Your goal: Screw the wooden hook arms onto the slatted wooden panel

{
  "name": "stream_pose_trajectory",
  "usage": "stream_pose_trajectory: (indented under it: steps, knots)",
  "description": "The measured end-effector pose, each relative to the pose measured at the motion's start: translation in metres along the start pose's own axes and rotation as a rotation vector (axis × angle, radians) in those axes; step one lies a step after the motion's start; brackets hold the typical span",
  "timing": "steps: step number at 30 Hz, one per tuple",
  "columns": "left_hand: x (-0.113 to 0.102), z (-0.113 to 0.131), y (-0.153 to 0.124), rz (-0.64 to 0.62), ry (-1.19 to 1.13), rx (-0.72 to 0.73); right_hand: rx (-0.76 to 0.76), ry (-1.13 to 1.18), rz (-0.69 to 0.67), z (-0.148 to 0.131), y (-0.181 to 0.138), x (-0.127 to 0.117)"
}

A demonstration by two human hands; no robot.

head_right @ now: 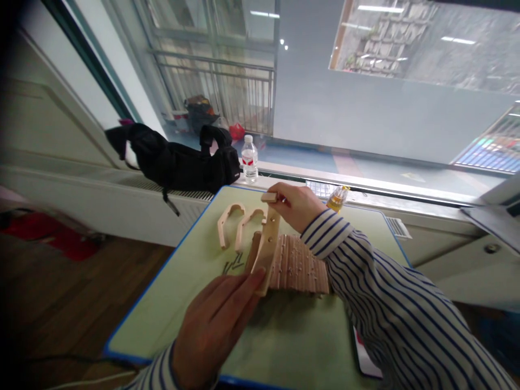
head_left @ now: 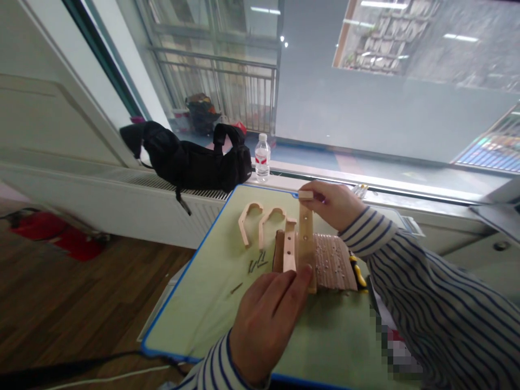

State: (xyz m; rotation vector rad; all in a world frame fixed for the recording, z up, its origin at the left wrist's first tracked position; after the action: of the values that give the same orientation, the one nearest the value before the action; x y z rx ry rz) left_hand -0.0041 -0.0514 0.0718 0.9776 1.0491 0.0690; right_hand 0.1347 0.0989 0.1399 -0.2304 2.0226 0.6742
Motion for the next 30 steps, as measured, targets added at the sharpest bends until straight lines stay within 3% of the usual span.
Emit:
stream_pose_trajectory:
  steps: [3, 6, 10, 16, 26, 30]
  knots:
    - [0.002, 0.003, -0.003, 0.045, -0.056, -0.055, 0.065, 0.087, 0.017, 0.021, -0.011, -0.006]
    - [0.010, -0.009, -0.017, 0.068, -0.101, -0.233, 0.087, 0.120, 0.008, 0.044, -0.023, -0.002]
    - [0.040, -0.028, -0.039, -0.048, -0.097, -0.410, 0.112, 0.154, -0.036, 0.067, -0.036, 0.016]
    - [0.079, -0.038, -0.046, -0.230, -0.200, -0.432, 0.134, 0.134, -0.082, 0.076, -0.039, 0.048]
    - [0.084, -0.050, -0.045, -0.313, -0.298, -0.458, 0.171, 0.109, -0.149, 0.082, -0.027, 0.075]
    - [0.088, -0.052, -0.045, -0.292, -0.256, -0.470, 0.187, 0.121, -0.180, 0.084, -0.026, 0.082]
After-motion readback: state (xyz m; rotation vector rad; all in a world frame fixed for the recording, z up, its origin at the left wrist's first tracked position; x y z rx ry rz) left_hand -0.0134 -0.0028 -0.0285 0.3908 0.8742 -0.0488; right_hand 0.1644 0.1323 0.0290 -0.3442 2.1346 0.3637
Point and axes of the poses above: each hand's wrist, its own y-axis towards the middle knuckle, its own x-axis out of the palm, z = x × y, the point moved 5 cm from there along y, towards the middle knuckle, and after that the axes turned 4 degrees about y, right-handed, at the moved point
